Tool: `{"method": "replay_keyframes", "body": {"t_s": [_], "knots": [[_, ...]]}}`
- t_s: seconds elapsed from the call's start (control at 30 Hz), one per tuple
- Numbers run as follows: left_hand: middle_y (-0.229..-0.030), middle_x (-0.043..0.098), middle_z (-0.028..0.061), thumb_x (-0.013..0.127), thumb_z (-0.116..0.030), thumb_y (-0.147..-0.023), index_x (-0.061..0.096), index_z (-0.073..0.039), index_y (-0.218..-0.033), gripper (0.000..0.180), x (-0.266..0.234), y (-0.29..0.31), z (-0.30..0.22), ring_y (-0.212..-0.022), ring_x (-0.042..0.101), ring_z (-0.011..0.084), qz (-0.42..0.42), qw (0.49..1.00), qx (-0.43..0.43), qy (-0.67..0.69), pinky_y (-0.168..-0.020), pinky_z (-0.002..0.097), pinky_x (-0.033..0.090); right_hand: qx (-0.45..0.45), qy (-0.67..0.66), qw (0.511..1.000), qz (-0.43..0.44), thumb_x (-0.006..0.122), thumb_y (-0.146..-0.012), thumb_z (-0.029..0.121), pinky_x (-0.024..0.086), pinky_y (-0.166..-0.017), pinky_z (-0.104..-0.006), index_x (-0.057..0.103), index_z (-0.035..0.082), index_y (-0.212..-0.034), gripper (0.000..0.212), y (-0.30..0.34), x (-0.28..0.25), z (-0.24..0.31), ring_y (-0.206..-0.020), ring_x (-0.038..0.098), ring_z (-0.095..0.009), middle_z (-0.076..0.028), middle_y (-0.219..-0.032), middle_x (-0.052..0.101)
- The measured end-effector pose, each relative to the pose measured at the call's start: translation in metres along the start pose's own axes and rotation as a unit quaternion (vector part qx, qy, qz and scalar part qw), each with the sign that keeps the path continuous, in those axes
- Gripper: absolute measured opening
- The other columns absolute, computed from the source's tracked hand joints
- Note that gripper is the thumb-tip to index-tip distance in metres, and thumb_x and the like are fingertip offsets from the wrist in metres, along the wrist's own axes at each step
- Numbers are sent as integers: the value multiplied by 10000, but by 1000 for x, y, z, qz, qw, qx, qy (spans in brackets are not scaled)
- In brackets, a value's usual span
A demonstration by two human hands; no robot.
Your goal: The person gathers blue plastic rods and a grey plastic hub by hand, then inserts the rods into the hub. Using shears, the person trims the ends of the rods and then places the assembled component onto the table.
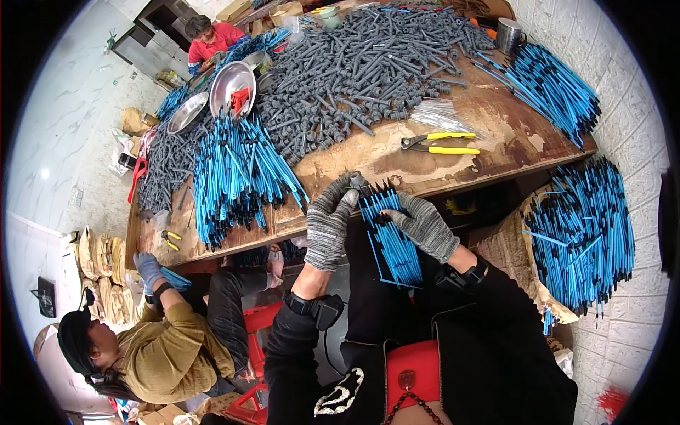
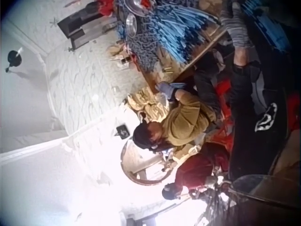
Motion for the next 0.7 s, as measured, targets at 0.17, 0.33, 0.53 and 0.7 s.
{"method": "replay_keyframes", "body": {"t_s": [0.17,0.33,0.53,0.7], "knots": [[-1096,648,81,586,-103,-910,587,11,-1187,299,-9,-4,-2,-988,592,132,53,998,24,28,-878,262,463,-50,-57,997,13,632,-873,289,484,-676,-333,611,-13,-1012,333,-1,-5,5,-689,580,-222,-144,-763,588],[-1129,641,85,566,-97,-922,577,13,-1201,301,-18,0,-11,-1026,583,134,108,991,71,-38,-916,265,446,8,-48,992,116,609,-889,244,485,-740,-322,591,-6,-1073,311,-5,-14,13,-775,581,-202,-129,-841,606],[-1127,643,87,566,-99,-922,577,12,-1202,301,-18,21,-17,-1032,585,138,84,995,-16,41,-920,263,443,-93,83,989,85,581,-908,177,495,-841,-307,562,3,-1169,314,7,-6,20,-933,625,-192,-135,-951,649],[-1068,648,48,618,-170,-894,599,-13,-1176,324,-20,16,-12,-933,572,95,113,990,31,75,-806,223,440,-71,94,987,111,565,-913,246,486,-777,-358,592,14,-1105,303,5,-12,17,-851,615,-295,-171,-941,624]]}}
Point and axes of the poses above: each hand's wrist, its own y-axis away from the middle knuckle, its own x-axis out of the palm, z = x × y, the point moved 1 cm from there along -y, towards the middle knuckle
